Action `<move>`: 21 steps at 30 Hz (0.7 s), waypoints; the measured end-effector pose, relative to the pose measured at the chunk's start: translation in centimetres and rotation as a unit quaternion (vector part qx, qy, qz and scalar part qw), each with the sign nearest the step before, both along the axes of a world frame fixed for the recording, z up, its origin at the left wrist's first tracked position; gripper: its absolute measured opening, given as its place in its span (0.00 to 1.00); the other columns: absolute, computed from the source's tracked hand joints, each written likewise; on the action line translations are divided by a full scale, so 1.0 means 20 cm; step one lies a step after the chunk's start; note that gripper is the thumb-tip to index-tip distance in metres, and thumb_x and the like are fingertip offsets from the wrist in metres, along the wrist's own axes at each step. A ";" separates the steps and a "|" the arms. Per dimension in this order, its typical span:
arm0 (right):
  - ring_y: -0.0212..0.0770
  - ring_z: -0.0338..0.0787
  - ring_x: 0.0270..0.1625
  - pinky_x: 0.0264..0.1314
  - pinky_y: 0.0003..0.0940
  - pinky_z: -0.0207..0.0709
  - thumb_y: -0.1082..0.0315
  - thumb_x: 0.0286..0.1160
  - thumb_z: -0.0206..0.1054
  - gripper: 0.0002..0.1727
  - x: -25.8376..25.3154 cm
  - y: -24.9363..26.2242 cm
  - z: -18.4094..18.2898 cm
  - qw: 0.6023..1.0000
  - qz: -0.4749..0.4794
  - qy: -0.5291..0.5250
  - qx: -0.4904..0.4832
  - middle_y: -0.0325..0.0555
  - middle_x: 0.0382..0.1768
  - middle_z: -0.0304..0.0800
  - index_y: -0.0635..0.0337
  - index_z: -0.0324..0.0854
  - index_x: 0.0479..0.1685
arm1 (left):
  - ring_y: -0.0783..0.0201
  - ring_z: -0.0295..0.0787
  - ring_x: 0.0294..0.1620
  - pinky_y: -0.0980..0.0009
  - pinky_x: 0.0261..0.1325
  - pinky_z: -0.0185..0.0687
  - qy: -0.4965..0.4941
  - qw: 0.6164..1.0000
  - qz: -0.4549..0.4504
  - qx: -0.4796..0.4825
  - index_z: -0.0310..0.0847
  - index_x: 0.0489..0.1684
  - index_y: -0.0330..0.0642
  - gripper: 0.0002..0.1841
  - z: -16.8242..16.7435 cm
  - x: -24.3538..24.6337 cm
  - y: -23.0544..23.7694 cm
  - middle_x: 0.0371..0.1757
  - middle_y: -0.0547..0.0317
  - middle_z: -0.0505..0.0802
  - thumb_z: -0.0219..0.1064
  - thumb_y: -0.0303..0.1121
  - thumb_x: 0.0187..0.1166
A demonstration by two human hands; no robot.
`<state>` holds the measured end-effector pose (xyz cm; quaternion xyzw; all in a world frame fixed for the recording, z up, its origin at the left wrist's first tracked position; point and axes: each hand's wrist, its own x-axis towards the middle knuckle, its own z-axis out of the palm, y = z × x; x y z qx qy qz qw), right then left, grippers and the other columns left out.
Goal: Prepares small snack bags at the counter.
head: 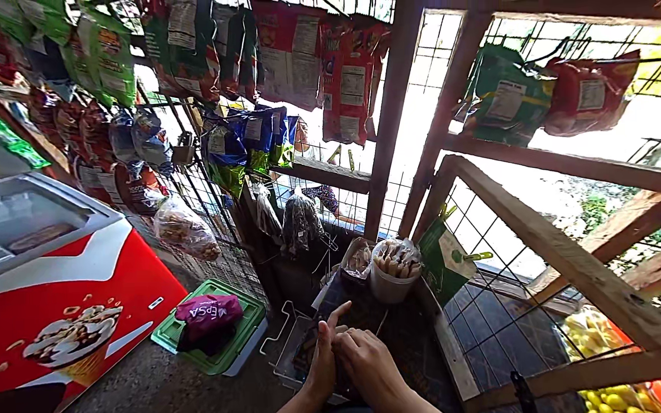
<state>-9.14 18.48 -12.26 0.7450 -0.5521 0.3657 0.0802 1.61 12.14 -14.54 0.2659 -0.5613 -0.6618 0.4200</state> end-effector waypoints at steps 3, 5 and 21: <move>0.41 0.95 0.40 0.46 0.33 0.88 0.76 0.74 0.67 0.04 0.01 -0.05 -0.02 0.999 0.021 0.007 -0.039 0.45 0.33 0.92 0.60 0.87 0.36 | 0.74 0.88 0.30 0.76 0.38 0.85 0.016 1.000 0.010 0.006 0.72 0.76 0.33 0.63 0.00 -0.02 -0.02 0.31 0.64 0.93 0.28 0.87 0.65; 0.41 0.94 0.39 0.45 0.32 0.88 0.80 0.70 0.67 0.07 0.00 -0.06 -0.03 0.997 0.035 0.029 -0.061 0.44 0.32 0.92 0.59 0.88 0.34 | 0.75 0.89 0.29 0.76 0.39 0.85 0.029 0.999 0.004 0.027 0.73 0.73 0.32 0.58 0.00 -0.03 -0.03 0.30 0.64 0.93 0.22 0.80 0.75; 0.41 0.96 0.47 0.54 0.34 0.87 0.76 0.72 0.67 0.07 -0.03 -0.09 -0.09 0.996 0.035 0.083 0.027 0.43 0.38 0.95 0.60 0.86 0.45 | 0.71 0.87 0.25 0.76 0.34 0.84 0.041 0.980 0.022 0.192 0.83 0.47 0.35 0.50 0.01 -0.09 -0.09 0.23 0.62 0.90 0.07 0.56 0.86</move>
